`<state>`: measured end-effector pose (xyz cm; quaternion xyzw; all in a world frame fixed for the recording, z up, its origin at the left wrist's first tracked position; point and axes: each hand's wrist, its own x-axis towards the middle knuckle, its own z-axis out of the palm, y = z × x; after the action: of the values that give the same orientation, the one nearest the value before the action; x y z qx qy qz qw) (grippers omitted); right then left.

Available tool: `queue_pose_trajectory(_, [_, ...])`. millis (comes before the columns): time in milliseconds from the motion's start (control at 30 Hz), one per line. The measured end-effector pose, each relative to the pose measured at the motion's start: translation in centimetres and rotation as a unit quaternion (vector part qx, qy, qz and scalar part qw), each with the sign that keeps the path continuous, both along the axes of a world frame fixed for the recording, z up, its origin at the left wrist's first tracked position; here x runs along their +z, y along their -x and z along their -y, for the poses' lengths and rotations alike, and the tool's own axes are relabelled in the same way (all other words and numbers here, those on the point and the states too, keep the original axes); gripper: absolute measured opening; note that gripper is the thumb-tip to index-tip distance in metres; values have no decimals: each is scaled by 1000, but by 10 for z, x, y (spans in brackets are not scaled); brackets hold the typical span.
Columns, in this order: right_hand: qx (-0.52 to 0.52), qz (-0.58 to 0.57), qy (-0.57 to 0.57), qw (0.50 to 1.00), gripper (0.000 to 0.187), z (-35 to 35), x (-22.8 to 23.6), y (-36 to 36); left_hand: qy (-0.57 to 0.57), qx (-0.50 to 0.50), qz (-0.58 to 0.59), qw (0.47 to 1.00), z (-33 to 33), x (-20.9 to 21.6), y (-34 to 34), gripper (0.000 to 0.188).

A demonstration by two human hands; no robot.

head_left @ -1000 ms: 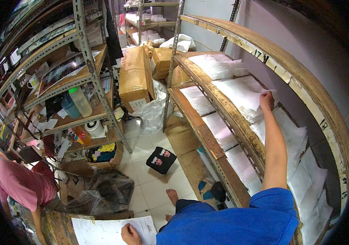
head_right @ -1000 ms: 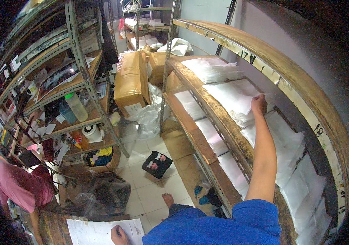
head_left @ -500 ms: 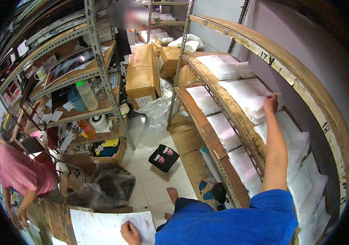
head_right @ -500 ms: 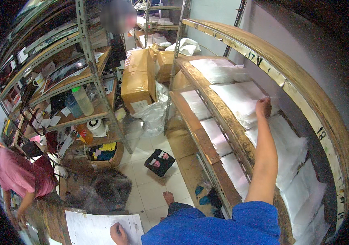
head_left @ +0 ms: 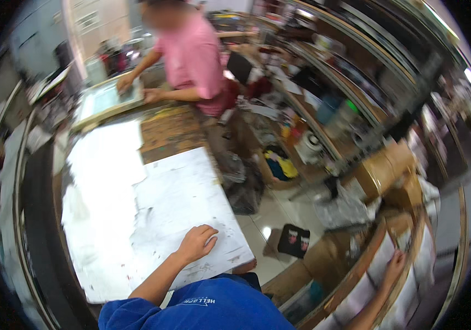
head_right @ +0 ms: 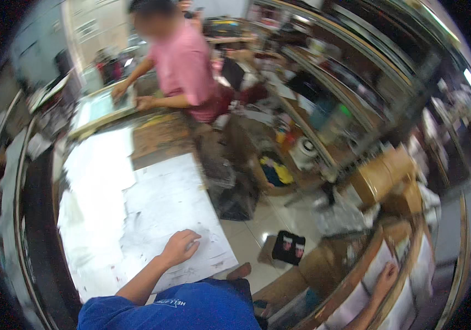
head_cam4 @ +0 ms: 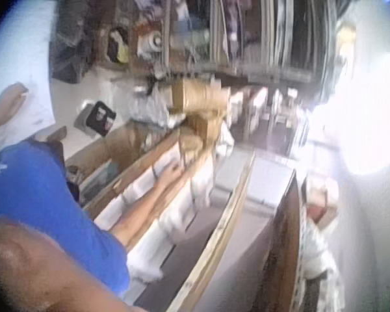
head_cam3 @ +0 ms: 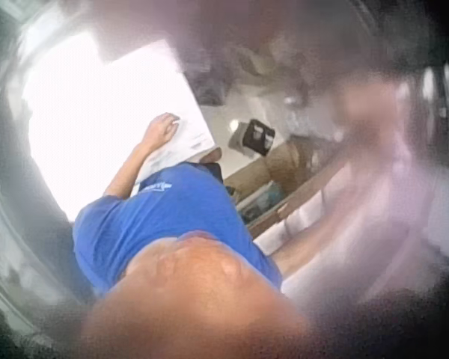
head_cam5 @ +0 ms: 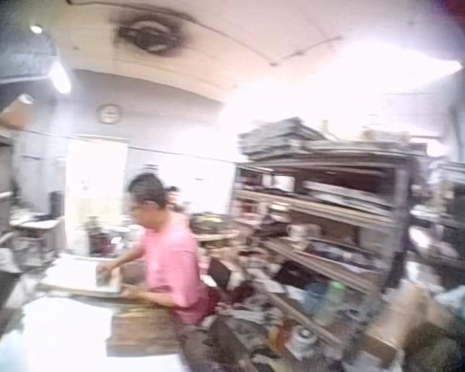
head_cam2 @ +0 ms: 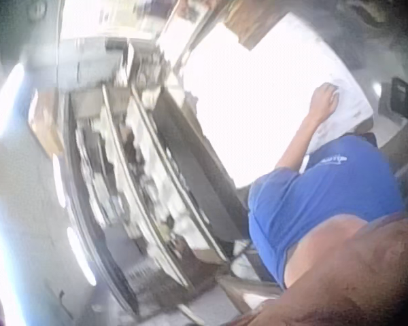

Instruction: The person repeatedly picks up white padded envelopes from a table, briefly inspects them, and places them onto a nearby metal shelf. Another person in a pink shirt is visible working at a separate table in the background.

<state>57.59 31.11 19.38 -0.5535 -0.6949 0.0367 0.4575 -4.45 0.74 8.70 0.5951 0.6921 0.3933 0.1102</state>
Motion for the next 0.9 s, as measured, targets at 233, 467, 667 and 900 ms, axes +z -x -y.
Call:
queue_pose_trajectory(233, [163,-21,496,853,20,45,-272,147,-22,230,-51,971,80,8,22,27])
queue_pose_trajectory(467, [252,61,737,624,30,167,-332,288,102,368,-140,914,135,-15,17,42])
queue_pose_trajectory(667, [220,-2,674,705,26,115,-338,293,109,372,-140,911,127,-12,22,45])
queue_pose_trajectory(900, [155,13,659,736,22,102,-321,280,100,371,-132,914,126,-11,24,44])
